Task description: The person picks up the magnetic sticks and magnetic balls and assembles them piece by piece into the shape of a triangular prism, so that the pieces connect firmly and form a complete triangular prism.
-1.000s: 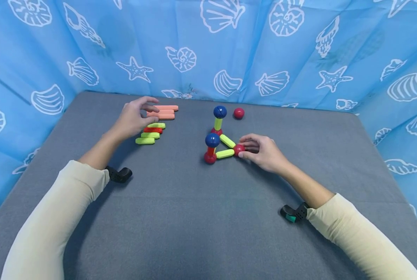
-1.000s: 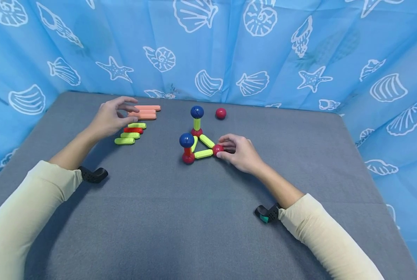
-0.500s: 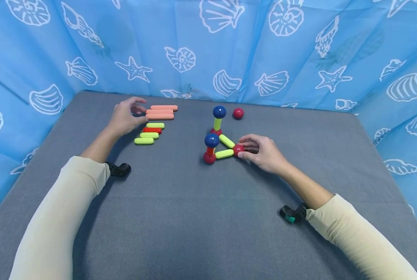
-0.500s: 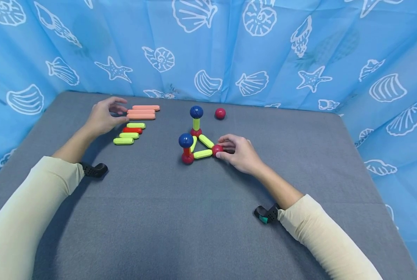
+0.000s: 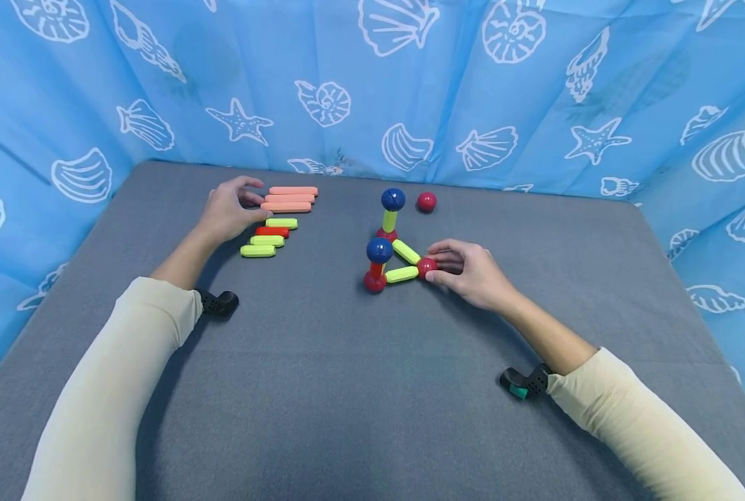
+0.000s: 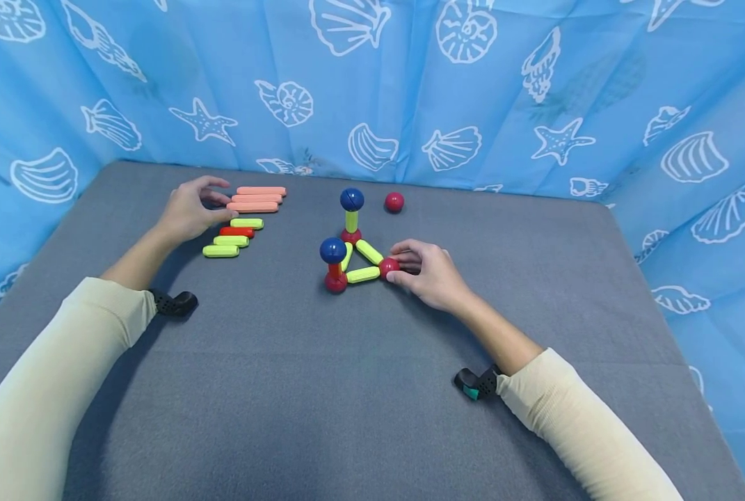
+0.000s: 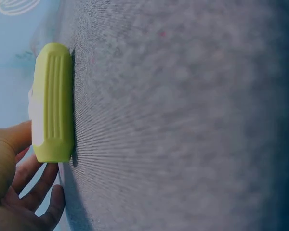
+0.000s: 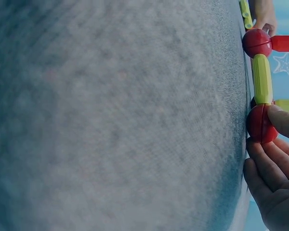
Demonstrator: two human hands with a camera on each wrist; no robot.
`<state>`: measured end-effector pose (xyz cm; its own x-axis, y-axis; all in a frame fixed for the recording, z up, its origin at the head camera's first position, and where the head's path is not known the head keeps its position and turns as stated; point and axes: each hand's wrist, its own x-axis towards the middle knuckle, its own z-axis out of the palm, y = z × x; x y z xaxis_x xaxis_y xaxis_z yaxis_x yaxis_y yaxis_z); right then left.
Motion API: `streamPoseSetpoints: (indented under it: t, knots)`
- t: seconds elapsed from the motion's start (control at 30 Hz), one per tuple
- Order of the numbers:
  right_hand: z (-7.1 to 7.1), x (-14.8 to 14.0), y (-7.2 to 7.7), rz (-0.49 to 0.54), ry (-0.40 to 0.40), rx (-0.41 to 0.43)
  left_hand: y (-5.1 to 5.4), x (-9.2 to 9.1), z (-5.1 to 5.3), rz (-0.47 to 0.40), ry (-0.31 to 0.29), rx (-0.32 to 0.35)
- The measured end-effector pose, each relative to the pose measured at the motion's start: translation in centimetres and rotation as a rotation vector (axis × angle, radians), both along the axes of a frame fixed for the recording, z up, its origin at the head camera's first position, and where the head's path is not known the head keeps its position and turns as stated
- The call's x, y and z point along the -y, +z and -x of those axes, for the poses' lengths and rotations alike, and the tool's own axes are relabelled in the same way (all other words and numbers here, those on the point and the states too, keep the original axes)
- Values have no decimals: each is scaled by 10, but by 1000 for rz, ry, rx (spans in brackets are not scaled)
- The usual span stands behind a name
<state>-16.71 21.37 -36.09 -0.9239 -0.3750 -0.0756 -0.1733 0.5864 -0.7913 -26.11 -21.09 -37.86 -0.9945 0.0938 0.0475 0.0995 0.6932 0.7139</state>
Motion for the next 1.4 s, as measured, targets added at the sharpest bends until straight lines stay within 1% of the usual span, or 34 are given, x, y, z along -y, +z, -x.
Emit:
streamPoseSetpoints:
  t: [0.17, 0.23, 0.3, 0.47, 0.57, 0.63, 0.7, 0.77, 0.87, 0.93, 1.0, 1.17, 1.27, 1.4]
  knots:
    - [0, 0, -2, -5, 0, -10, 2, 3, 2, 6, -23, -13]
    - [0, 0, -2, -3, 0, -12, 4, 6, 1, -13, -31, -20]
    - [0, 0, -2, -2, -2, -11, 9, 7, -1, -53, -28, -23]
    - [0, 0, -1, -3, -6, -6, 22, 4, -5, -195, -14, -24]
    - [0, 0, 0, -2, -7, -5, 30, -3, -6, -322, -30, -20]
    - [0, 0, 0, -4, -8, -6, 36, -11, -8, -422, -42, -16]
    - [-1, 0, 0, -7, -7, -8, 41, -22, -10, -523, -63, 8]
    - [-1, 0, -1, -10, -6, -12, 46, -34, -12, -583, -82, 34]
    - [-1, 0, -1, -9, -3, -18, 51, -53, -16, -649, -137, 68]
    - [0, 0, -2, -7, -4, -18, 52, -65, -19, -668, -172, 83]
    - [-1, 0, -2, -3, -3, -18, 51, -76, -22, -667, -205, 91]
    - [-1, 0, -1, -1, -2, -16, 45, -99, -28, -612, -271, 119]
    - [-1, 0, -1, 0, -2, -13, 43, -109, -32, -598, -295, 158]
    - [-1, 0, -1, 0, -3, -7, 44, -119, -34, -606, -319, 203]
